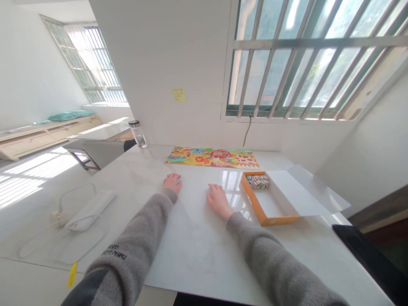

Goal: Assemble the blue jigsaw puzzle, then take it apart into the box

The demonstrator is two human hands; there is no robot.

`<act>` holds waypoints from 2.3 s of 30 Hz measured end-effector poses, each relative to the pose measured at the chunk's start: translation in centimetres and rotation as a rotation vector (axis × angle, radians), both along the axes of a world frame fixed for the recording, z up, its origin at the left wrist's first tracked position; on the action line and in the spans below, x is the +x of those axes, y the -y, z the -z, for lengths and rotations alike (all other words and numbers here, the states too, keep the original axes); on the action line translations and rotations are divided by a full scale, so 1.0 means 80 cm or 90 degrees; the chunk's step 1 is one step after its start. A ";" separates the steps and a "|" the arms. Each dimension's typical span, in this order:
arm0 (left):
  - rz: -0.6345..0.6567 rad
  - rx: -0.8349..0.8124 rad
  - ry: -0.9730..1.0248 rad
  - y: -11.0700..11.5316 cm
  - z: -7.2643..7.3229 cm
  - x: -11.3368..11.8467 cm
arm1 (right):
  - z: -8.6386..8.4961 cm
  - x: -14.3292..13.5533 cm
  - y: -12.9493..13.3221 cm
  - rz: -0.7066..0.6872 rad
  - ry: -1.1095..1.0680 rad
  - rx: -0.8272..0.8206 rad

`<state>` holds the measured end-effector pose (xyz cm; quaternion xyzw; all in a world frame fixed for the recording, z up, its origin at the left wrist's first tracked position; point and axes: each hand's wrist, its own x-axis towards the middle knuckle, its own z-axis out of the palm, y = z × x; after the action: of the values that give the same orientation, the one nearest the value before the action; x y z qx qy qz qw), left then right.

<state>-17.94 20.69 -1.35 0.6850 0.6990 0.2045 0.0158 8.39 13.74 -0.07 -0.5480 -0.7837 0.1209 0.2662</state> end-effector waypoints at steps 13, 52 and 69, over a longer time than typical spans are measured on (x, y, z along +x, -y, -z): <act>-0.161 -0.038 0.040 -0.101 -0.005 -0.091 | -0.003 -0.044 -0.123 0.048 0.143 0.039; -0.189 0.046 -0.004 -0.099 -0.017 -0.079 | -0.009 -0.045 -0.162 0.113 0.058 0.006; 0.337 0.011 0.021 -0.109 -0.006 0.207 | 0.010 0.051 -0.142 0.195 -0.099 0.080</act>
<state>-1.38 29.38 -0.85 0.8409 0.4931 0.2104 0.0741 12.43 25.09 -0.86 -0.6321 -0.6743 0.0721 0.3750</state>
